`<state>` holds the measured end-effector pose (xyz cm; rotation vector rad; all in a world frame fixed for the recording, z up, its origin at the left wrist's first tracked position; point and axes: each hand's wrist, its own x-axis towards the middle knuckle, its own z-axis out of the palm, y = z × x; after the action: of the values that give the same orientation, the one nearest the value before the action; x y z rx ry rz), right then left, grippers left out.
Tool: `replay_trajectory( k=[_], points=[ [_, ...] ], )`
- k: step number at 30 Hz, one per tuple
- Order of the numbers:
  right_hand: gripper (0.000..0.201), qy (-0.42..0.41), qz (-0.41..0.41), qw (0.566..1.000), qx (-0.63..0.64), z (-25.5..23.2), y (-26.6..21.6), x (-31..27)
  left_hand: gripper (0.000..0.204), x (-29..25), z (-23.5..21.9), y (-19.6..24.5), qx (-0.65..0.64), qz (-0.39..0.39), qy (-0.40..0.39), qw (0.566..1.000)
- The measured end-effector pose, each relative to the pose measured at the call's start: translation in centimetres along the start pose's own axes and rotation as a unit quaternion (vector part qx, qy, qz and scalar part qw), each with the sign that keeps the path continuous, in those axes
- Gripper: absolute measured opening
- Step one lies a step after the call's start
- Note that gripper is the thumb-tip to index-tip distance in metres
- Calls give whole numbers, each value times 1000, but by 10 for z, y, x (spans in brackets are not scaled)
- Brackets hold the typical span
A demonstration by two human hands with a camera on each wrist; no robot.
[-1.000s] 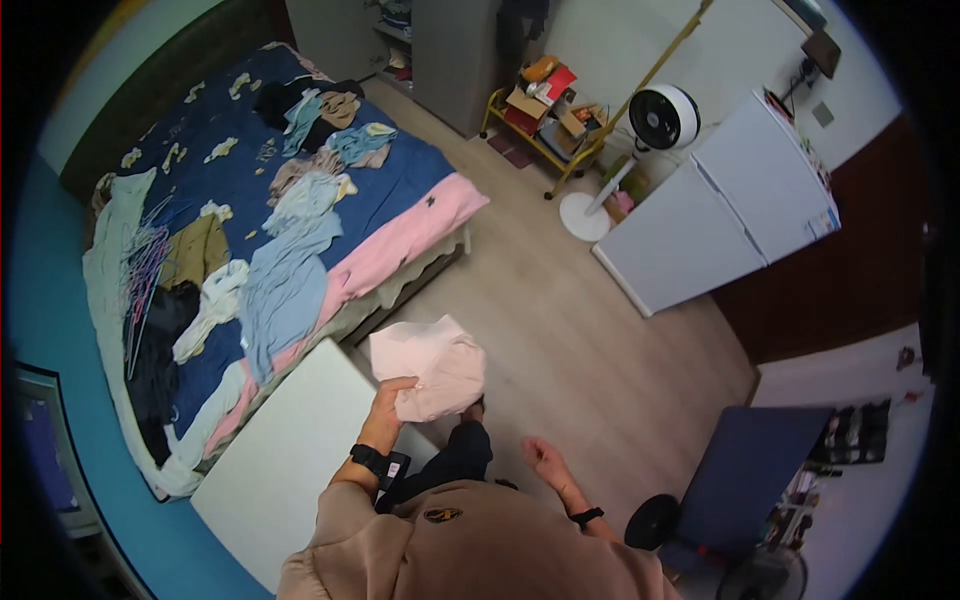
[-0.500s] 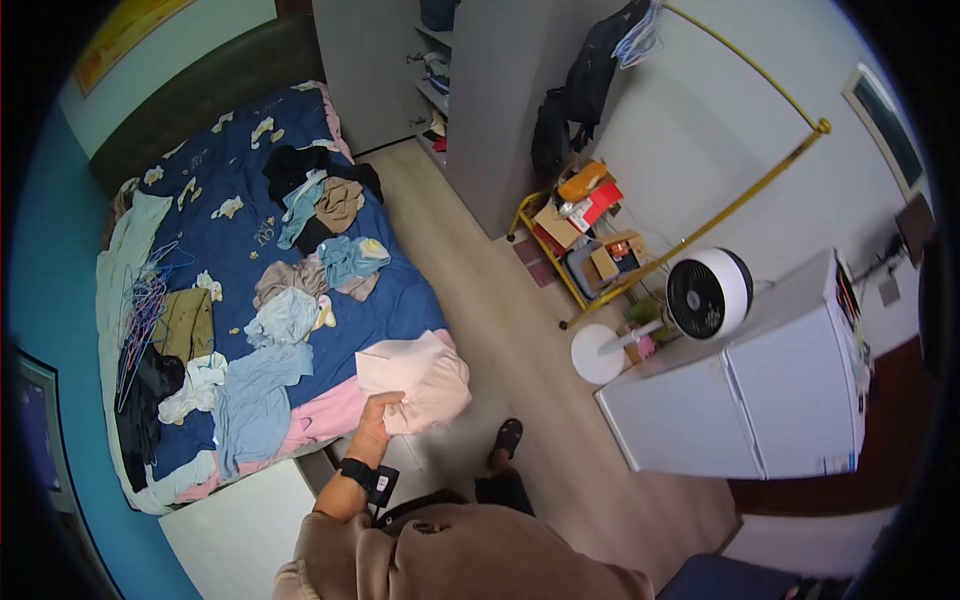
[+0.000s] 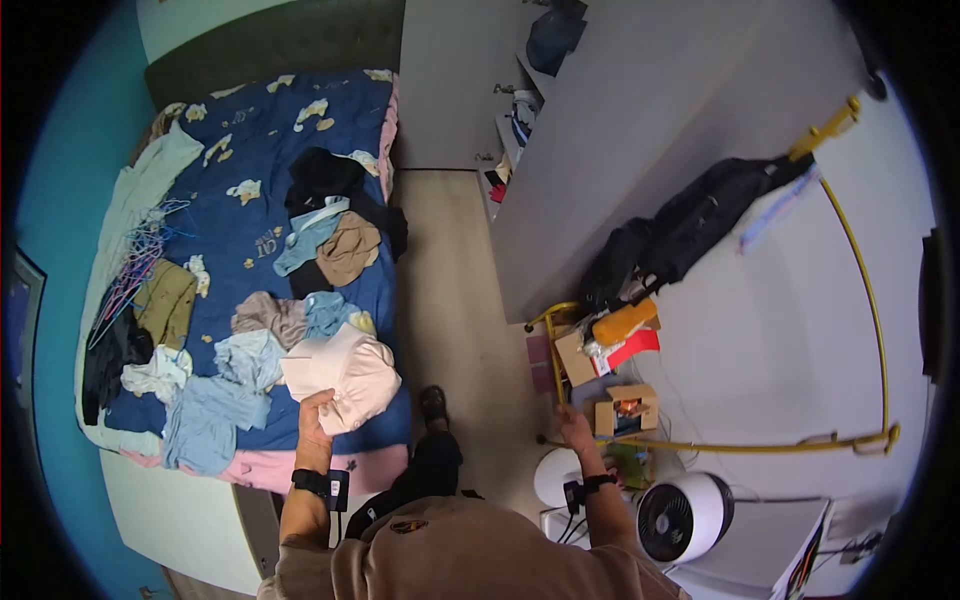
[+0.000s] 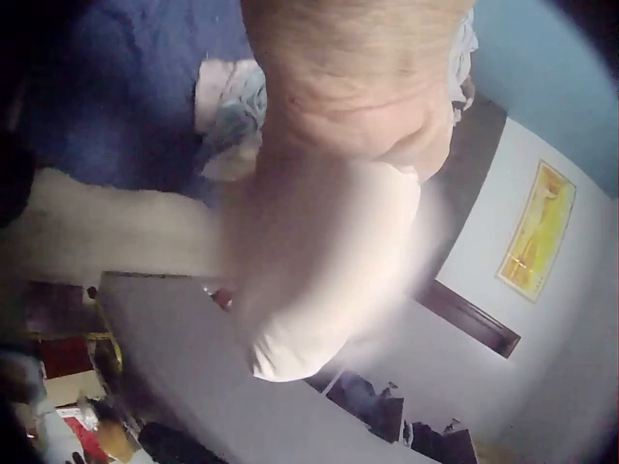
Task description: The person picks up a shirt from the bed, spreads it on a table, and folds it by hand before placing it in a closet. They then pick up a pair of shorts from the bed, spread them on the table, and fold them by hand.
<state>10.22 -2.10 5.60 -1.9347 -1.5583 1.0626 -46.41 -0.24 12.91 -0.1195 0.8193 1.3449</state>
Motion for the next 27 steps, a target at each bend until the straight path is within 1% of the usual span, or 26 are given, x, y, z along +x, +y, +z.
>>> replay_trajectory(
  k=[1,2,3,4,5,6,7,8,9,10,11,12,14,15,16,17,18,19,20,21,22,23,24,25,26,27],
  points=[
    [33,-16,26,999,-27,-17,-64,26,40,29,7,0,-12,9,12,1000],
    [33,-20,35,999,-36,-13,-72,42,40,56,15,-3,-18,0,19,1000],
    [35,-15,-36,999,-7,-15,-82,66,39,87,30,-6,-20,-2,16,1000],
    [37,-14,-111,993,19,-23,-98,97,39,117,55,-8,-28,0,11,1000],
    [37,-24,-115,993,4,-30,-113,119,38,140,80,-11,-5,14,20,1000],
    [36,-98,-93,990,-35,-36,-135,131,35,168,102,-12,-37,-26,22,999],
    [35,-168,-73,981,-68,-43,-157,147,34,198,119,-14,-17,-28,7,999],
    [35,-173,-79,980,-67,-53,-173,167,33,226,139,-11,10,-30,-10,999],
    [36,-210,-110,965,-113,-63,-186,184,33,247,168,-5,14,-26,-8,1000],
    [36,-245,-138,947,-153,-70,-198,198,32,267,200,0,9,-43,-19,999],
    [34,-213,-174,947,-164,-81,-215,214,31,287,234,4,4,-62,-29,998],
    [34,-215,-170,949,-155,-89,-231,229,28,298,270,13,48,-43,0,998],
    [30,-136,-193,963,-133,-108,-257,272,27,365,295,16,12,-66,-54,996],
    [27,-112,-206,962,-141,-114,-262,294,26,391,311,20,39,-57,-55,996],
    [27,-122,-204,961,-140,-118,-257,322,23,412,329,26,78,-55,-38,995],
    [26,-120,-180,968,-125,-121,-252,345,22,429,345,24,55,-57,-46,996],
    [25,-111,-160,975,-104,-118,-252,374,21,446,370,27,41,-56,-57,996],
    [25,-108,-116,983,-92,-119,-259,397,20,480,370,26,45,-33,-42,998],
    [25,-113,-103,985,-80,-114,-270,414,19,510,368,20,46,-14,-29,998],
    [24,-98,-171,975,-106,-115,-282,437,16,515,399,21,76,-6,5,997],
    [24,-81,-240,957,-141,-122,-294,459,16,524,427,25,72,-13,3,997],
    [27,-90,-261,950,-150,-127,-307,471,14,533,450,27,53,-35,-11,998],
    [27,-93,-251,950,-159,-128,-318,473,12,539,455,25,36,-59,-26,997],
    [29,-110,-243,948,-175,-129,-332,482,11,567,439,19,47,-62,-37,996],
    [30,-127,-233,946,-188,-129,-342,494,11,585,439,18,43,-74,-32,996],
    [36,-125,-204,945,-224,-129,-341,500,12,604,439,18,64,-83,-63,992]
  ],
)
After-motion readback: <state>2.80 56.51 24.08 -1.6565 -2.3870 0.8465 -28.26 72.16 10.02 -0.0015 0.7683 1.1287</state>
